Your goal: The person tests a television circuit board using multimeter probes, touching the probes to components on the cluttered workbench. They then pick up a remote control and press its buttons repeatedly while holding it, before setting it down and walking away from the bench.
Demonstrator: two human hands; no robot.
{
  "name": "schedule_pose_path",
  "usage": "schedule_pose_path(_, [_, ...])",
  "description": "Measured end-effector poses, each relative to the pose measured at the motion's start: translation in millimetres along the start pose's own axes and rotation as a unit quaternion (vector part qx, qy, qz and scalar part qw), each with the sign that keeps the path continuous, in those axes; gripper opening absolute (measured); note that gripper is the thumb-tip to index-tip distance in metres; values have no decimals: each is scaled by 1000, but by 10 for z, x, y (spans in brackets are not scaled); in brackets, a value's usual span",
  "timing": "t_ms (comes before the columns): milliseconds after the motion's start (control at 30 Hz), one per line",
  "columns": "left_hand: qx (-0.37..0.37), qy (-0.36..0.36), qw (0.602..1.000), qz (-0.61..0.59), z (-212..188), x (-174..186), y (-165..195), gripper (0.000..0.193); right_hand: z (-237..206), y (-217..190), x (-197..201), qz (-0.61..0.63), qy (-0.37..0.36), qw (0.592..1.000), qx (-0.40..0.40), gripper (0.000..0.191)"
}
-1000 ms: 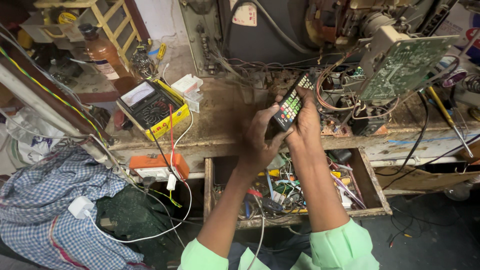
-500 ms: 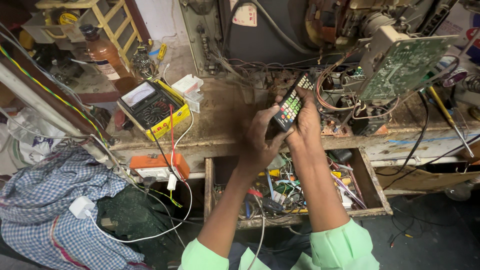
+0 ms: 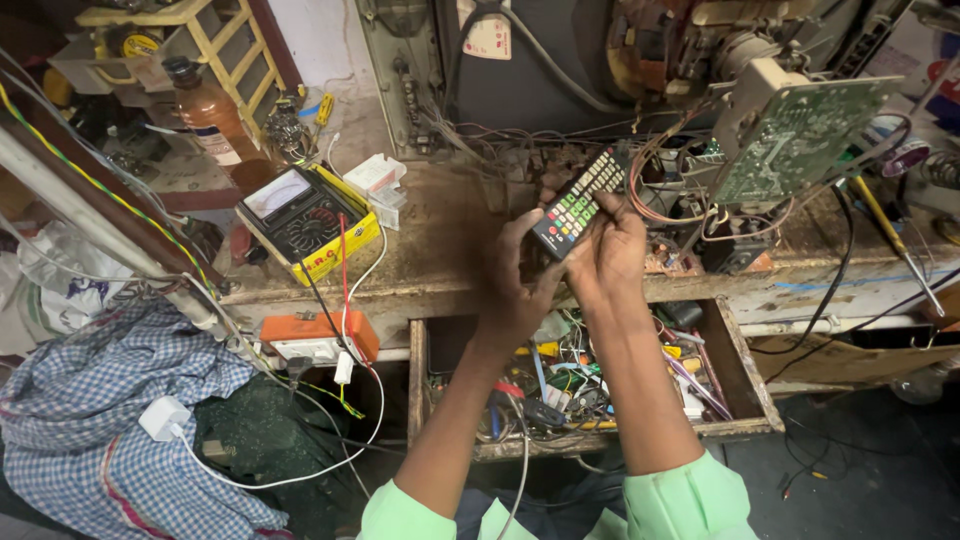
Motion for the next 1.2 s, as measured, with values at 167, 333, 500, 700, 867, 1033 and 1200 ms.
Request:
schedule_pose_path(167, [8,16,999,-38,-37,-23,-79,64,-19,43,29,29,1,999,-26,38])
schedule_pose_path(333, [31,13,999,-31,-43,-19,-110,63,-10,48,-40,49,-37,997,-50,39])
schedule_pose_path(500, [8,15,1000,-25,-14,16,-25,64,-18,26,-106,12,-52,998,-33,42])
schedule_pose_path(700, [-26,20,998,45,2,39,70,67,-41,39,-110,8,-30,999,-27,36])
schedule_pose_path(867, [-24,7,1000,16,12,27,48,67,-33,39,-44,8,6,1000,-17,28])
schedule_pose_path(1033, [-32,1,999,-7,32,17,76,66,-16,35,28,-16,47,999,-15,23])
schedule_pose_path(1200, [-47,5,998,-29,55,25,129,64,7,30,77,-9,61,998,-17,17])
Point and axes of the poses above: each hand's wrist, its own z-axis towards the middle knuckle, its own x-axis out of the back of the hand, y = z × x, the point moved 9 cm from there along z, towards the middle knuckle, and after that the axes turned 7 degrees about -y, right-handed, at the moved point
